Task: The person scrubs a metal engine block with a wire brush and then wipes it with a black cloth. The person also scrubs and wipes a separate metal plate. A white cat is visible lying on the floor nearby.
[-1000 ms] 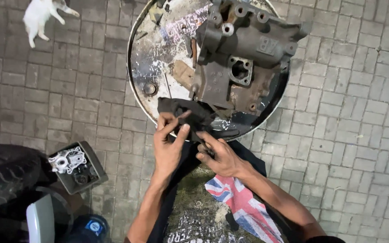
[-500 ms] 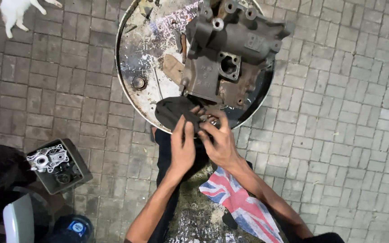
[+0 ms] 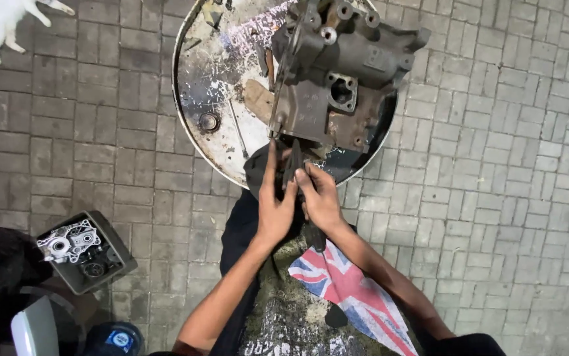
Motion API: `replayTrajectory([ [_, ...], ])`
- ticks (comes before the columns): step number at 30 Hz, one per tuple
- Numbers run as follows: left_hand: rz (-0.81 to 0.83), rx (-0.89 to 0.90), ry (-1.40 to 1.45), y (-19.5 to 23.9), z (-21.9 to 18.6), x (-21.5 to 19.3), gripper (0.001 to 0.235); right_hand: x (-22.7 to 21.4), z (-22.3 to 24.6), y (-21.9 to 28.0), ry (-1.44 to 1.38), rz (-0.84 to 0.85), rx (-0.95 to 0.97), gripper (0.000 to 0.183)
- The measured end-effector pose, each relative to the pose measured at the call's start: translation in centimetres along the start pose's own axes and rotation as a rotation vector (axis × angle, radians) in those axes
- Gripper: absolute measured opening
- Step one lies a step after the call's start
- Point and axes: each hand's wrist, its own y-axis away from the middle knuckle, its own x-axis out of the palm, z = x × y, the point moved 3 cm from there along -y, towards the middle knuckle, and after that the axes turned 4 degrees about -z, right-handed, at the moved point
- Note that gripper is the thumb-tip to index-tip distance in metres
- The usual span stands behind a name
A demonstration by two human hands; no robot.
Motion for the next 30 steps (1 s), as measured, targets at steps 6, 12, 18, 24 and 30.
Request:
replayTrajectory([
  [6, 0.222, -0.456, 0.197, -1.4, 5.2, -2.5, 0.066, 2.1, -3.6, -1.4, 0.111, -0.175, 0.153, 0.04],
  [12, 0.327, -0.266, 0.148, -2.9, 7.1, -7.0, 0.047, 3.9, -9.4, -4.4, -0.071, -0.281, 0.118, 0.036],
  [18, 0.478, -0.243, -0.017, -5.6, 2.6, -10.4, 0.039, 2.1, -17.6, -8.2, 0.059, -0.584, 0.263, 0.04],
  [24, 0.589, -0.319, 0.044, -6.6, 5.8, -11.2, 0.034, 7.5, -3.9, -1.4, -0.101, -0.608, 0.551, 0.062],
  [30, 0.631, -0.309, 0.037, -7.6, 3.8, -12.3, 0.035, 0.7, -23.4, -9.5, -0.115, -0.63, 0.461, 0.057],
])
